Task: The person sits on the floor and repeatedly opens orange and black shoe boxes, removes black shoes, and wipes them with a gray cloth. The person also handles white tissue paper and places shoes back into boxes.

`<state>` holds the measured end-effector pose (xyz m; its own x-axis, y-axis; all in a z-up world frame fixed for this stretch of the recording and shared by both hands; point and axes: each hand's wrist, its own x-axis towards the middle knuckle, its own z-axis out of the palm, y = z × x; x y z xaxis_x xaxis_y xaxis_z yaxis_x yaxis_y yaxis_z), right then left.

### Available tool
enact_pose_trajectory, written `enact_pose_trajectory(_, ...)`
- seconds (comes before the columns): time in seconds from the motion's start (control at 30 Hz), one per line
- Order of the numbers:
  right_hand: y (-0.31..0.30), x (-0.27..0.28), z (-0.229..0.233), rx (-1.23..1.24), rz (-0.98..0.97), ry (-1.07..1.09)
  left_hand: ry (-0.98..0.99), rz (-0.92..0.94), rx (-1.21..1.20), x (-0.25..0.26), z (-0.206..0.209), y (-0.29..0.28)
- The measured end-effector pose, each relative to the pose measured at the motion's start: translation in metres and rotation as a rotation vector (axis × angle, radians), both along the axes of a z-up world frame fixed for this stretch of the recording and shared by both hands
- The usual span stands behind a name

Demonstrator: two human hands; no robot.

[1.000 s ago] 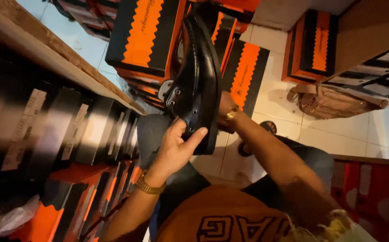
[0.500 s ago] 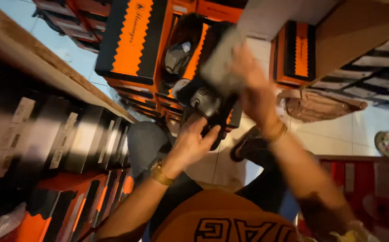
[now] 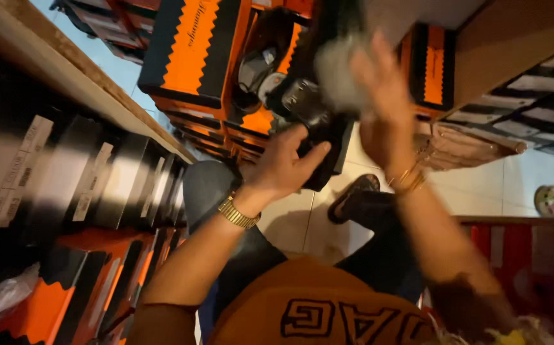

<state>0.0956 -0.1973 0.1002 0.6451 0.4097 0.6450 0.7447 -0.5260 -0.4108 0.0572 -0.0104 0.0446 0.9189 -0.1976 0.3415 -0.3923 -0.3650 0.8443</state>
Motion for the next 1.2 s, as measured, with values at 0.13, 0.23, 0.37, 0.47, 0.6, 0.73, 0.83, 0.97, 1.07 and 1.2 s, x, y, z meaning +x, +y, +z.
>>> enact_pose_trajectory(0.13, 0.003, -0.058, -0.072, 0.418, 0.006, 0.409, 0.079, 0.045, -0.228, 0.012, -0.001, 0.018)
enact_pose_trajectory(0.23, -0.012, -0.070, -0.061, 0.150, -0.096, 0.237, 0.078, 0.049, -0.262, 0.021, -0.014, 0.020)
enact_pose_trajectory(0.37, -0.019, -0.019, 0.004, 0.108, -0.086, 0.079, 0.137, 0.057, -0.227, 0.023, 0.001, -0.002)
enact_pose_trajectory(0.47, -0.007, -0.034, -0.016, 0.019, -0.083, 0.038, 0.117, 0.077, -0.292, 0.030, 0.039, -0.011)
enact_pose_trajectory(0.6, -0.029, -0.087, -0.092, 0.065, -0.102, 0.207, 0.218, 0.114, -0.321, 0.047, 0.021, -0.001)
enact_pose_trajectory(0.73, -0.016, -0.077, -0.052, 0.515, -0.208, 0.292, 0.271, 0.112, -0.414, 0.045, 0.021, -0.030)
enact_pose_trajectory(0.83, -0.025, -0.039, -0.045, 0.494, -0.097, 0.081, 0.383, -0.040, -0.694, 0.042, 0.043, -0.062)
enact_pose_trajectory(0.97, -0.023, -0.002, -0.012, 0.513, -0.512, -0.327, 0.204, -0.298, -0.626, 0.019, 0.088, -0.056)
enact_pose_trajectory(1.07, -0.073, 0.015, -0.017, 0.589, -0.653, -0.356, -0.106, -0.395, 0.002, 0.020, 0.063, -0.056)
enact_pose_trajectory(1.2, -0.043, 0.017, 0.022, 0.718, -0.428, -0.155, -0.079, -0.288, -0.183, 0.027, 0.051, -0.071)
